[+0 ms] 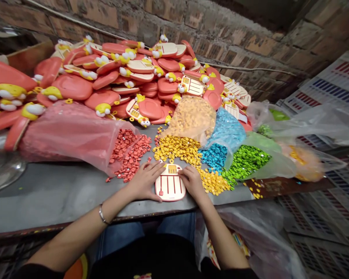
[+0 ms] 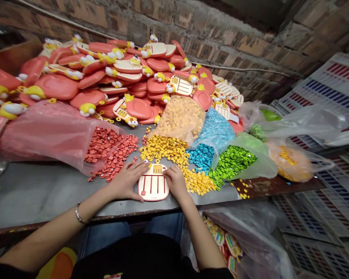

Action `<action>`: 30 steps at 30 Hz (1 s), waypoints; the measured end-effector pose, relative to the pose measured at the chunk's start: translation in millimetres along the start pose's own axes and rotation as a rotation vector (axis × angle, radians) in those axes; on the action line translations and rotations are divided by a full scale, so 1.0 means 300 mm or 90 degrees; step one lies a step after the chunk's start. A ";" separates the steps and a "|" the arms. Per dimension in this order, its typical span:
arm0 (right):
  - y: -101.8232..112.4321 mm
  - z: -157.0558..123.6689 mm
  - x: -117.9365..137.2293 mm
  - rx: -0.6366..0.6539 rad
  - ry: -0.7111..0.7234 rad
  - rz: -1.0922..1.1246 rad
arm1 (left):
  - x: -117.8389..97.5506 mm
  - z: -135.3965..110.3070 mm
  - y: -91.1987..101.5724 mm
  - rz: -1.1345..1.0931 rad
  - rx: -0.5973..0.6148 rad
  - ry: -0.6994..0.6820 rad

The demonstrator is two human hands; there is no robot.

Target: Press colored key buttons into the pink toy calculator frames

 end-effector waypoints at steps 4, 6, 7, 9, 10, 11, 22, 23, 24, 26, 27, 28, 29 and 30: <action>-0.011 0.001 0.048 0.042 0.037 0.078 | 0.003 0.002 -0.002 -0.015 0.010 -0.005; -0.041 0.025 0.084 0.055 0.045 0.103 | 0.005 0.002 -0.004 -0.025 0.004 -0.008; -0.059 0.039 0.103 0.062 0.050 0.109 | 0.006 0.002 -0.006 -0.030 -0.001 -0.011; -0.089 0.057 0.139 0.079 0.057 0.114 | 0.008 0.000 -0.008 -0.040 -0.008 -0.018; -0.098 0.060 0.153 0.087 0.057 0.112 | 0.009 -0.001 -0.008 -0.044 -0.011 -0.018; -0.099 0.059 0.164 0.094 0.055 0.108 | 0.010 -0.002 -0.009 -0.047 -0.012 -0.017; -0.073 0.301 0.164 0.141 0.137 0.143 | 0.002 -0.003 -0.002 -0.026 -0.011 -0.024; -0.104 0.346 0.175 0.144 0.183 0.124 | 0.001 -0.002 -0.001 -0.022 -0.010 -0.026; -0.136 0.386 0.187 0.164 0.230 0.105 | 0.001 -0.002 0.001 -0.020 -0.010 -0.027; -0.194 0.444 0.208 0.245 0.308 0.058 | 0.002 -0.001 0.004 -0.018 -0.011 -0.022; -0.215 0.462 0.215 0.283 0.330 0.031 | 0.003 0.000 0.006 -0.017 -0.011 -0.020; -0.229 0.474 0.218 0.311 0.342 0.008 | 0.004 0.000 0.007 -0.015 -0.012 -0.017; -0.237 0.482 0.219 0.327 0.346 -0.010 | 0.005 0.000 0.008 -0.013 -0.011 -0.015; -0.241 0.487 0.218 0.335 0.346 -0.023 | 0.005 0.001 0.008 -0.009 -0.010 -0.014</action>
Point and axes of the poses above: each hand's wrist, its own z-axis towards the middle knuckle, its own y-axis out of the back of the hand, x = y × z, the point moved 2 cm from there along z, towards the middle knuckle, and after that the axes turned 10 degrees about -z, right-handed, at the moved point
